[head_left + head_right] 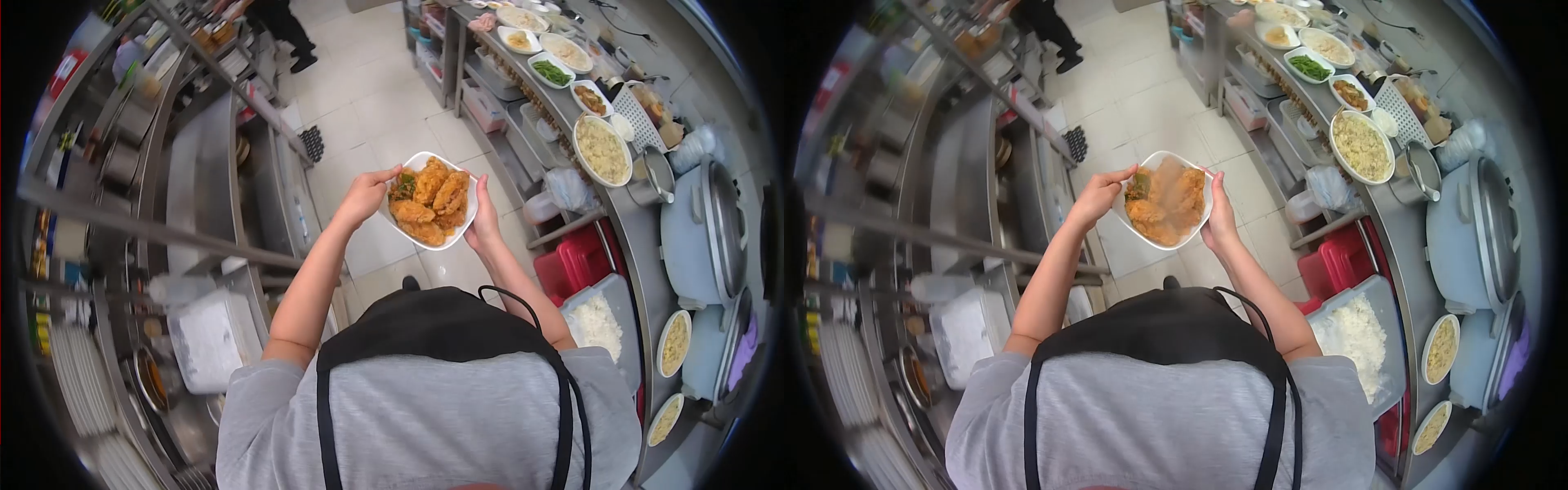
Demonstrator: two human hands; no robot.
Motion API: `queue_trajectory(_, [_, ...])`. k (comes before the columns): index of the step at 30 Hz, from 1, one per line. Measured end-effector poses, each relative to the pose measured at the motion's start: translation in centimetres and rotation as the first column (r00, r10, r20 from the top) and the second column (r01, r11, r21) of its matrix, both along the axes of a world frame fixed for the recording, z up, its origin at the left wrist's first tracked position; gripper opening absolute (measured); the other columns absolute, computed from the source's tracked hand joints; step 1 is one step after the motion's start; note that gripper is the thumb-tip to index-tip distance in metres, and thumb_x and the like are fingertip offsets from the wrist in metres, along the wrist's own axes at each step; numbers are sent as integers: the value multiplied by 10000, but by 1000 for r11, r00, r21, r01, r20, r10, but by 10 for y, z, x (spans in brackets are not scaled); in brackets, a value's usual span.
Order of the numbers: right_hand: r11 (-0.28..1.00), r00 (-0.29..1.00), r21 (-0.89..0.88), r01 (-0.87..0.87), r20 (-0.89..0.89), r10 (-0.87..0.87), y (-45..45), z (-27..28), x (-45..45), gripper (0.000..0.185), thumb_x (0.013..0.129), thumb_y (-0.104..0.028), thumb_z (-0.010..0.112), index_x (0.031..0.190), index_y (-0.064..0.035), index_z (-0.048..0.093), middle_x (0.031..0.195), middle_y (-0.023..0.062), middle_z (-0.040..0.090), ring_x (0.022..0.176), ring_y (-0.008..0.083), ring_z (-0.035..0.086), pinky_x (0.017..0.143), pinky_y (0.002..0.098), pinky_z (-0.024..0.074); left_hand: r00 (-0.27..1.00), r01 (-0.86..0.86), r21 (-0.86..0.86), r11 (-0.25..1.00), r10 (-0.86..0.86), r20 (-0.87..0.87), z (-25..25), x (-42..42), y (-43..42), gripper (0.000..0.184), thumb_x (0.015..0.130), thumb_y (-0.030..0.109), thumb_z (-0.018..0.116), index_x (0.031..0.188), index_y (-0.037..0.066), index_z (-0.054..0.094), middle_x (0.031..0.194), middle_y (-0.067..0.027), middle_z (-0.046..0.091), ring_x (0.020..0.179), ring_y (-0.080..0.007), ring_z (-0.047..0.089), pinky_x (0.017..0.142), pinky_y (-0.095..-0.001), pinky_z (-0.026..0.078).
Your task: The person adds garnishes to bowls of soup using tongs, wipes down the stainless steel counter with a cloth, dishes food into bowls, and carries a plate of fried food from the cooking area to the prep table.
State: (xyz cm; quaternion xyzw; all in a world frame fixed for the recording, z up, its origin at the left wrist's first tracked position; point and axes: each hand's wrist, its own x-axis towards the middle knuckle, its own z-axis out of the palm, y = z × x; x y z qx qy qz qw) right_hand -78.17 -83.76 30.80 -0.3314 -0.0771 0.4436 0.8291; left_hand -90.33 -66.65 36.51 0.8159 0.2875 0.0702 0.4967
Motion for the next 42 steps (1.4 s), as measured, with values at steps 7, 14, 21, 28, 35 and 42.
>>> queue_trajectory(7, [984, 984, -6, 175, -32, -175, 59, -1, 85, 580, 875, -516, 325, 1217, -53, 396, 1213, 119, 446, 1122, 229, 438, 943, 362, 361, 982, 190, -103, 976, -191, -4, -4, 115, 77, 472, 794, 22, 364, 1262, 57, 417, 1175, -122, 517, 1046, -195, 483, 904, -262, 341])
queue_trajectory(14, [945, 945, -12, 326, -29, -326, 98, -10, 206, 601, 867, -529, 327, 1222, -50, 399, 1216, 110, 451, 1130, 222, 435, 940, 358, 365, 970, 215, -743, 633, -230, 85, -14, 220, 134, 476, 890, 237, 431, 1296, 20, 309, 1085, -152, 540, 928, -209, 566, 776, -347, 501])
queue_trajectory(21, [963, 963, -82, 257, -65, -263, 145, -24, 340, 585, 879, -514, 312, 1221, -48, 405, 1208, 106, 462, 1122, 212, 445, 941, 353, 363, 959, 190, -818, 543, -280, 37, -23, 340, 175, 393, 885, 124, 403, 1239, -31, 328, 1057, -182, 541, 906, -254, 594, 792, -326, 509])
queue_trajectory(28, [992, 992, -32, 125, 30, -124, 234, -27, 411, 587, 882, -508, 317, 1228, -40, 396, 1209, 107, 462, 1133, 208, 435, 952, 348, 352, 989, 112, -852, 511, -143, 45, -31, 398, 252, 399, 836, 22, 395, 1226, -38, 341, 1059, -174, 541, 881, -250, 605, 772, -316, 522])
queue_trajectory(35, [996, 963, -80, -31, 265, 51, 351, -41, 482, 682, 833, -598, 308, 1248, -60, 372, 1250, 109, 419, 1163, 198, 405, 941, 345, 360, 1000, 26, -774, 633, -12, 24, -43, 422, 355, 416, 769, -36, 385, 1185, -54, 389, 1029, -167, 552, 835, -249, 618, 710, -338, 546])
queue_trajectory(42, [446, -134, 37, 894, 973, 188, 433, -105, 665, 200, 799, -194, 512, 912, -34, 551, 995, 123, 547, 922, 295, 530, 774, 391, 435, 996, 90, -758, 646, -64, 63, -7, 491, 453, 403, 750, -38, 396, 1151, -81, 410, 988, -172, 555, 810, -253, 619, 681, -327, 557])
